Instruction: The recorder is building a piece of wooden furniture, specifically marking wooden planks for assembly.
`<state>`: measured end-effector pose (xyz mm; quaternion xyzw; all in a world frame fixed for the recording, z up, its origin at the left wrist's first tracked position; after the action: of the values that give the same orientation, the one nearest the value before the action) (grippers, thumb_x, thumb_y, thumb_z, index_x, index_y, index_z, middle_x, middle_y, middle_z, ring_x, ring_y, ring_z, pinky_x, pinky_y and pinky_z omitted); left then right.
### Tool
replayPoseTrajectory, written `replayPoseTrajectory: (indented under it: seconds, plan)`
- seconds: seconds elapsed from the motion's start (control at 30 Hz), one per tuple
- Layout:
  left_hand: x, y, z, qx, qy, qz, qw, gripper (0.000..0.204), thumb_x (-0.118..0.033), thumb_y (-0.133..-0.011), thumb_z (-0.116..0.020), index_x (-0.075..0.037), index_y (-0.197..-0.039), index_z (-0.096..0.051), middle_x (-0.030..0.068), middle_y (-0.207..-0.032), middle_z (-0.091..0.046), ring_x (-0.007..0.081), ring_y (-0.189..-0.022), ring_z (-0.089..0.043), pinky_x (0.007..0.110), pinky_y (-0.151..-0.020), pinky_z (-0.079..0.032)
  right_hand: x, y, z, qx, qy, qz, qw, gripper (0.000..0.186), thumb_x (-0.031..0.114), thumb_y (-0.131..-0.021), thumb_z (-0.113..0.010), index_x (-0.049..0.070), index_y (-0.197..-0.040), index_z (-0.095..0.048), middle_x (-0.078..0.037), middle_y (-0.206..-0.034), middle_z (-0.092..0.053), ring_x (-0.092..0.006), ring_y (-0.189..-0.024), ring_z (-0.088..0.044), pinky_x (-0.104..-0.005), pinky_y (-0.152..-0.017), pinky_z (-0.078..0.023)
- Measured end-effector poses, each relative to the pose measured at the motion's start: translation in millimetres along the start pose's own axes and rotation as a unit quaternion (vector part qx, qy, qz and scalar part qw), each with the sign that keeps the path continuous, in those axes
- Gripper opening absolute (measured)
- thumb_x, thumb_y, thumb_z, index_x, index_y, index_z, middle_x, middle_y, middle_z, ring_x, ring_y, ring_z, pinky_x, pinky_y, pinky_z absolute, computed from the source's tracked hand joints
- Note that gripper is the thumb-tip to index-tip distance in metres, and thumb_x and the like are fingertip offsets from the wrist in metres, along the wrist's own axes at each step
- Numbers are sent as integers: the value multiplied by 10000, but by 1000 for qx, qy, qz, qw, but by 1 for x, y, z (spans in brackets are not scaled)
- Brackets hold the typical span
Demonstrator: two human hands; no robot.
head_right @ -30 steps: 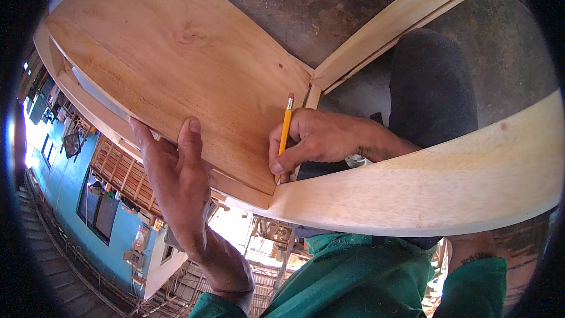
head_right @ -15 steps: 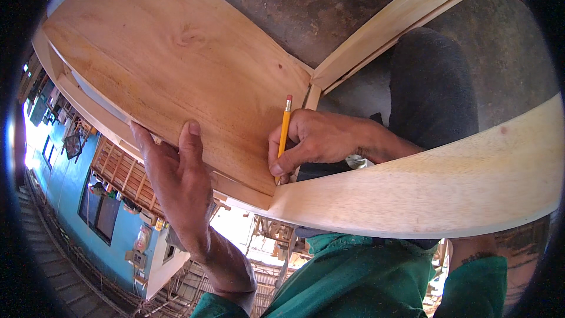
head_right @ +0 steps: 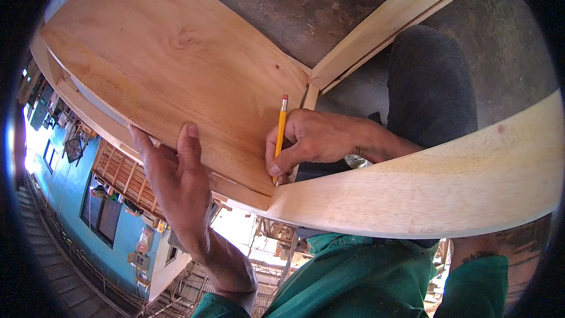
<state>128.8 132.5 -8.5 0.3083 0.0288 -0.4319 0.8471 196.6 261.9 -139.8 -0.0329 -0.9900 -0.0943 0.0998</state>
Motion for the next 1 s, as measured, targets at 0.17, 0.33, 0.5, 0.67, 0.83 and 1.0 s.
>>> replayPoseTrajectory:
  seconds: [0.17,0.33,0.5,0.67,0.83,1.0]
  plan:
    - [2,-1,0,3,-7,-20,1000,712,-96,-969,-562,137,-1480,-124,350,-1127,-625,301,-1044,-661,354,-901,-506,2,-1,0,3,24,-4,1000,222,202,-871,-717,-19,-897,-707,-87,-849,-718,-157,-816,-686,-287,-785,-530]
    - [2,0,1,0,-12,-25,1000,708,-95,-971,-557,141,-1478,-123,358,-1135,-619,310,-1054,-659,357,-909,-504,1,-2,0,-2,-1,1,1000,217,199,-874,-716,-16,-897,-707,-83,-847,-718,-156,-817,-688,-290,-785,-532]
    - [1,0,0,3,-2,-17,1000,705,-85,-969,-555,145,-1477,-124,353,-1122,-623,304,-1041,-662,355,-896,-510,5,0,0,8,66,10,998,217,196,-879,-714,-19,-903,-705,-79,-847,-718,-150,-812,-689,-286,-782,-533]
    - [-4,2,1,-14,-11,15,1000,712,-72,-958,-564,157,-1470,-125,312,-1039,-659,252,-920,-685,321,-811,-531,1,-2,0,-3,-10,7,1000,202,190,-873,-717,-10,-896,-711,-68,-837,-718,-137,-810,-680,-279,-770,-520]
    - [-7,2,1,-16,-38,-5,999,719,-67,-951,-569,160,-1469,-125,283,-994,-671,241,-869,-679,307,-780,-523,4,-2,0,16,33,13,999,206,196,-879,-711,-9,-896,-710,-66,-833,-717,-137,-798,-676,-281,-763,-518]
    - [-5,1,1,-22,-29,-8,999,719,-62,-953,-562,156,-1474,-117,287,-1067,-648,246,-945,-653,316,-841,-500,6,-2,-1,2,11,-5,1000,197,193,-882,-705,-4,-891,-709,-65,-823,-712,-141,-784,-671,-288,-755,-517]
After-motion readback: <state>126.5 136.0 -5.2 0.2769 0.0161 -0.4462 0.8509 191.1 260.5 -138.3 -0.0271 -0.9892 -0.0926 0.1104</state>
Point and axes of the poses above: each hand's wrist, its own y-axis away from the middle knuckle, its own z-axis out of the back of the hand, x = y × z, the point moved 4 cm from there along -y, towards the middle knuckle
